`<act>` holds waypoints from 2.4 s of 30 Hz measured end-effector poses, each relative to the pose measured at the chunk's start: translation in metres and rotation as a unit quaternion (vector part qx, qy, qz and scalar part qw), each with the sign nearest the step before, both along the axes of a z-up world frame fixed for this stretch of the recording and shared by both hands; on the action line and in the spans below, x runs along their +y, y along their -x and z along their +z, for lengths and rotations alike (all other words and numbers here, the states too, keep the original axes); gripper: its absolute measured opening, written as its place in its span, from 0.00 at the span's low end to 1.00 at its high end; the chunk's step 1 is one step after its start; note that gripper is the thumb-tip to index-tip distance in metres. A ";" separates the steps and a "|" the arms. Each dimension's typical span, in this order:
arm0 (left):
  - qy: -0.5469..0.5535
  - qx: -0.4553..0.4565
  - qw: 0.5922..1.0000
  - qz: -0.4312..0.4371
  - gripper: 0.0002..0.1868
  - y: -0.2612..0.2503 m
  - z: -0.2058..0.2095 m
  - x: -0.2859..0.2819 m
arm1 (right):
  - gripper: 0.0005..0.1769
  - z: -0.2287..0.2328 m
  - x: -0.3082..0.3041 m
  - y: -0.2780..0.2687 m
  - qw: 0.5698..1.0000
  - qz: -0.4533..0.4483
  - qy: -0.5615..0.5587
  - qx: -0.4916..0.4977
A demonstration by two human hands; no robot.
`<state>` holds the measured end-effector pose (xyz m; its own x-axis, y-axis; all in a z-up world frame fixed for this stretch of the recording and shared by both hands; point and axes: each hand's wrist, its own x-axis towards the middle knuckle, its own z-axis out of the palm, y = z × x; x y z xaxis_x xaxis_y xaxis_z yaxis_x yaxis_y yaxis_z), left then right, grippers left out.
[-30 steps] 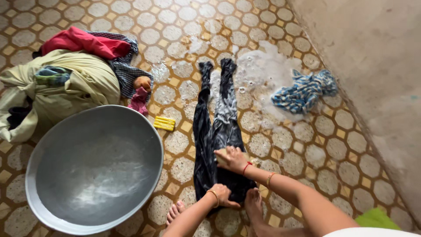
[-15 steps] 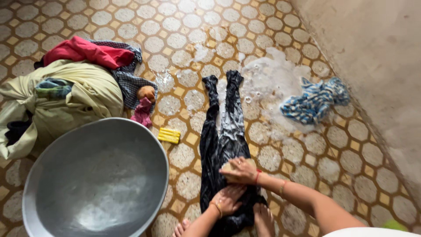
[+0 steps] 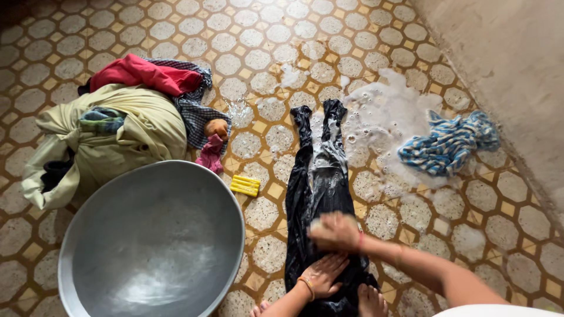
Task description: The person washes clothes by hand on the floor, applying soap with a bar and scrubbing the garments against the floor before rinsing them in a metal basin.
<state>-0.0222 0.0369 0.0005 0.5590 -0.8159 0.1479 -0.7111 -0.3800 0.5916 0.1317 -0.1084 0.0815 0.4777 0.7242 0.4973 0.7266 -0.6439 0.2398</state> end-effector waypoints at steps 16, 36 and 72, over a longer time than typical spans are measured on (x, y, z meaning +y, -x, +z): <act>-0.011 -0.020 0.995 -0.100 0.37 -0.038 -0.026 -0.003 | 0.22 -0.004 0.051 0.004 0.992 0.114 -0.044 0.027; 0.008 -0.062 0.996 -0.069 0.36 -0.031 -0.010 0.002 | 0.31 -0.017 0.067 -0.150 0.987 -0.128 -0.091 -0.035; 0.001 -0.070 0.995 -0.068 0.38 -0.035 0.000 0.004 | 0.25 -0.020 0.013 -0.106 0.969 -0.086 0.161 -0.165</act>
